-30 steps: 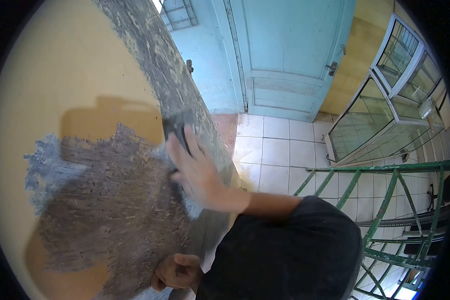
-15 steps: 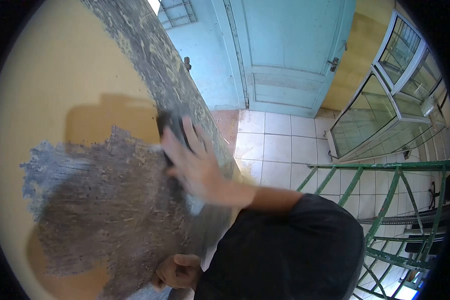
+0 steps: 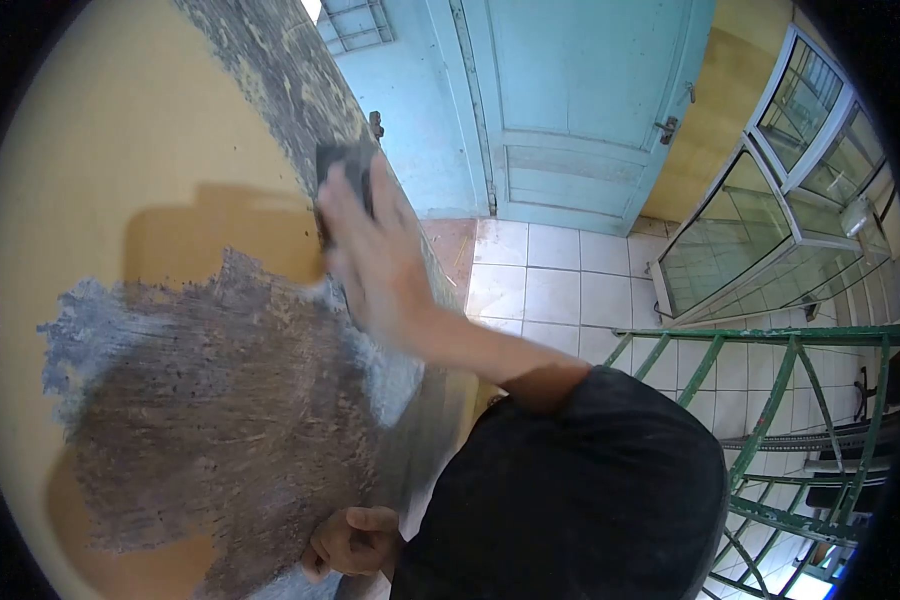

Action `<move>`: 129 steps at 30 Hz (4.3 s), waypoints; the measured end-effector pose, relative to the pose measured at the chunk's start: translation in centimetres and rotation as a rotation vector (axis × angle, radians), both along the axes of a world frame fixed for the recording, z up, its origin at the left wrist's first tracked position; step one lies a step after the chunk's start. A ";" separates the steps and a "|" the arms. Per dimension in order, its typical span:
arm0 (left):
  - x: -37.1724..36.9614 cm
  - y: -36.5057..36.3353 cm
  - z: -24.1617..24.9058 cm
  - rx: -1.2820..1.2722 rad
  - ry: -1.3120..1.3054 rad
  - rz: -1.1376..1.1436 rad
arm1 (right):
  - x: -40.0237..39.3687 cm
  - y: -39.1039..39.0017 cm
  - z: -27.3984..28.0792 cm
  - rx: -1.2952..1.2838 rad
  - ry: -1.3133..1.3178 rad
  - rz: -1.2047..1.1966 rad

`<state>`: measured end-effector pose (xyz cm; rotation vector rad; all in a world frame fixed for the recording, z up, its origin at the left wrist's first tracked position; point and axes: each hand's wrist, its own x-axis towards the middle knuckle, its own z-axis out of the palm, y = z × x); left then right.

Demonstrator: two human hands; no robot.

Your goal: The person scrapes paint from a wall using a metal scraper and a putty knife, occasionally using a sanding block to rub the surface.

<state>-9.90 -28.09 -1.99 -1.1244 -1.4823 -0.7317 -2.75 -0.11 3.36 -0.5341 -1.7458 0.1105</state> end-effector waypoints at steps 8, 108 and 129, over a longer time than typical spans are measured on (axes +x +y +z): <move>-0.3 0.5 -0.1 0.029 0.038 0.023 | 0.9 -6.9 -4.2 -0.056 -0.084 0.154; -0.5 0.3 -0.4 0.073 0.082 0.016 | 3.9 -8.1 -5.8 -0.207 -0.116 0.457; 0.5 1.0 0.9 -0.011 -0.022 0.087 | 9.2 -2.3 -1.7 -1.185 0.582 0.781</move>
